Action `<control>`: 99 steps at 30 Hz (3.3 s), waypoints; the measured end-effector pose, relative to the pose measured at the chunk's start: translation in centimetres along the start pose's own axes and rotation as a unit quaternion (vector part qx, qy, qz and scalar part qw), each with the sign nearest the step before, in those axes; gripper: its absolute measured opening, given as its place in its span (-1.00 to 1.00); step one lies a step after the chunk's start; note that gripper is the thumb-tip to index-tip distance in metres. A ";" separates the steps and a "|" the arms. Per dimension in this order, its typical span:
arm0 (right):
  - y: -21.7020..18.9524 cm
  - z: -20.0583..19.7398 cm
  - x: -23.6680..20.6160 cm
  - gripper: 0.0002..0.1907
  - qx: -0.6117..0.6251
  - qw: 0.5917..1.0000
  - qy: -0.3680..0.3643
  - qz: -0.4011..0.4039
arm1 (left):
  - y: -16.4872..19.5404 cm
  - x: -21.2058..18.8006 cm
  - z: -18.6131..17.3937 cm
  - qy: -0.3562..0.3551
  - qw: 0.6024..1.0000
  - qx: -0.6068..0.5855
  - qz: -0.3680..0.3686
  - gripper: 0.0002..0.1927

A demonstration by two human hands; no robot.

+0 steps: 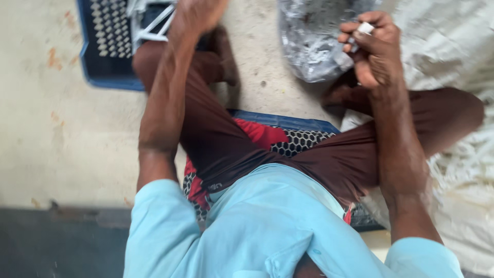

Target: The person sits cross-legged and repeatedly picks up white plastic rods and small fasteners, inserting the fasteners into the rods by hand. The person places the assembled pieces into a blue basket beside them.

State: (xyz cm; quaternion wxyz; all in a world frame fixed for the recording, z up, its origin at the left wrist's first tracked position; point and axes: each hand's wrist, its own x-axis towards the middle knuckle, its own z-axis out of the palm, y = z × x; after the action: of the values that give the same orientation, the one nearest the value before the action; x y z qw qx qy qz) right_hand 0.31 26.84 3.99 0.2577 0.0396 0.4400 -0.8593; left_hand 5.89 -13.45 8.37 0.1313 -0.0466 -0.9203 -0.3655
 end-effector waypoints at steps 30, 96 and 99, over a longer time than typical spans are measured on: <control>-2.2 2.5 -1.4 -0.85 -0.209 0.959 -0.007 -0.193 | 5.0 3.4 12.2 -0.203 0.953 -0.222 0.027 -0.67; 1.1 -1.4 -1.4 -0.61 -0.310 0.933 0.021 -0.183 | 5.5 2.2 13.2 -0.147 0.967 -0.169 0.121 -0.68; 1.3 -1.3 -1.4 -0.59 -0.322 0.932 0.003 -0.164 | 5.4 2.2 13.3 -0.156 0.969 -0.146 0.127 -0.65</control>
State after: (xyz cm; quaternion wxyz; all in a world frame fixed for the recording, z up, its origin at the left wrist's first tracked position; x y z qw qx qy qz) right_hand 1.93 27.81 2.65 0.1106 -0.1162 0.6940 -0.7018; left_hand 2.03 -0.45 3.27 0.0228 -0.2382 -0.8526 -0.4645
